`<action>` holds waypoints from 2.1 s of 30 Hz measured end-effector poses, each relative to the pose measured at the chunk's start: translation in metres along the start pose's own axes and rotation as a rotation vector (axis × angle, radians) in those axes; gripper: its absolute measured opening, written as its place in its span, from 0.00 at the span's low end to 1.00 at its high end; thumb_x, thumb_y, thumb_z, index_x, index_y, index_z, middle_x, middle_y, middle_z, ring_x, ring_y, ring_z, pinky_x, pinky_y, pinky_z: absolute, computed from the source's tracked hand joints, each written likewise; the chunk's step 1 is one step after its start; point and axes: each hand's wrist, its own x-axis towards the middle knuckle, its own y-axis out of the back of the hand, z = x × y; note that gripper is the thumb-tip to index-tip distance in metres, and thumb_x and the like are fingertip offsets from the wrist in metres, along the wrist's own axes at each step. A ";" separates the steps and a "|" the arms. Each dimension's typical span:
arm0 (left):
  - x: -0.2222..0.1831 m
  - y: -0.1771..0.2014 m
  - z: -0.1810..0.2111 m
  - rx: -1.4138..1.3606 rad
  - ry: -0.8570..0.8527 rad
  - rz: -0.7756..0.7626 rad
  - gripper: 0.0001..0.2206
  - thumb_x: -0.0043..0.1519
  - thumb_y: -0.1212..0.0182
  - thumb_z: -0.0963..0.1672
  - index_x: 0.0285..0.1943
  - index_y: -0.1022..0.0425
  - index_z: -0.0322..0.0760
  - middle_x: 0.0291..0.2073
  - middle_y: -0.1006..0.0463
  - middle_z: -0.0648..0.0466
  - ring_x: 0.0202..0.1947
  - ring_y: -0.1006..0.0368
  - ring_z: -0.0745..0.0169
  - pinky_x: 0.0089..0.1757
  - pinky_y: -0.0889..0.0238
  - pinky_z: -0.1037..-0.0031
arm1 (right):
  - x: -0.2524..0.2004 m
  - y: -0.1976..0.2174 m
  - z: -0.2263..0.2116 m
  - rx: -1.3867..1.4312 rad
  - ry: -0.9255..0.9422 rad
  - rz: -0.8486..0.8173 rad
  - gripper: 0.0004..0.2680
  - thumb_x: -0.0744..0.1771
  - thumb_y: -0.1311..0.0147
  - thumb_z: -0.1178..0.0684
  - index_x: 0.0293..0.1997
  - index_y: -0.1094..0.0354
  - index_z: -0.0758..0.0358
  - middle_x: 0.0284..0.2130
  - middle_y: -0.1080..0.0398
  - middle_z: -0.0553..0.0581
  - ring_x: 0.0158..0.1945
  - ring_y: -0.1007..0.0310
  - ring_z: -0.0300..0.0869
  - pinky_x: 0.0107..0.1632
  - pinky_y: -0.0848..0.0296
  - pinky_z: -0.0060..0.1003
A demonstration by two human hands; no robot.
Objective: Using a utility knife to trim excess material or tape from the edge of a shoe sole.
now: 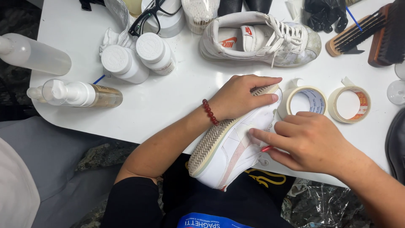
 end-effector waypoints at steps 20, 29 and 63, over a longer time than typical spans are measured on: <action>-0.110 0.019 0.003 0.194 0.105 0.072 0.27 0.67 0.43 0.50 0.74 0.37 0.37 0.60 0.25 0.42 0.61 0.30 0.46 0.60 0.38 0.62 | 0.001 -0.033 -0.055 0.013 -0.003 -0.081 0.27 0.59 0.39 0.37 0.65 0.34 0.49 0.19 0.33 0.52 0.15 0.33 0.48 0.19 0.34 0.43; -0.146 0.025 0.022 0.293 0.213 0.010 0.39 0.55 0.32 0.55 0.76 0.41 0.40 0.55 0.27 0.42 0.56 0.30 0.44 0.56 0.37 0.61 | -0.018 -0.026 -0.031 -0.054 -0.075 -0.047 0.21 0.61 0.41 0.38 0.59 0.29 0.50 0.20 0.33 0.48 0.20 0.32 0.42 0.24 0.34 0.40; -0.155 0.023 0.060 0.049 0.098 0.297 0.29 0.50 0.31 0.43 0.64 0.28 0.33 0.59 0.29 0.44 0.61 0.28 0.49 0.60 0.35 0.64 | -0.084 -0.105 -0.022 1.477 -0.317 1.125 0.08 0.70 0.45 0.57 0.47 0.29 0.76 0.34 0.24 0.69 0.35 0.27 0.47 0.41 0.25 0.46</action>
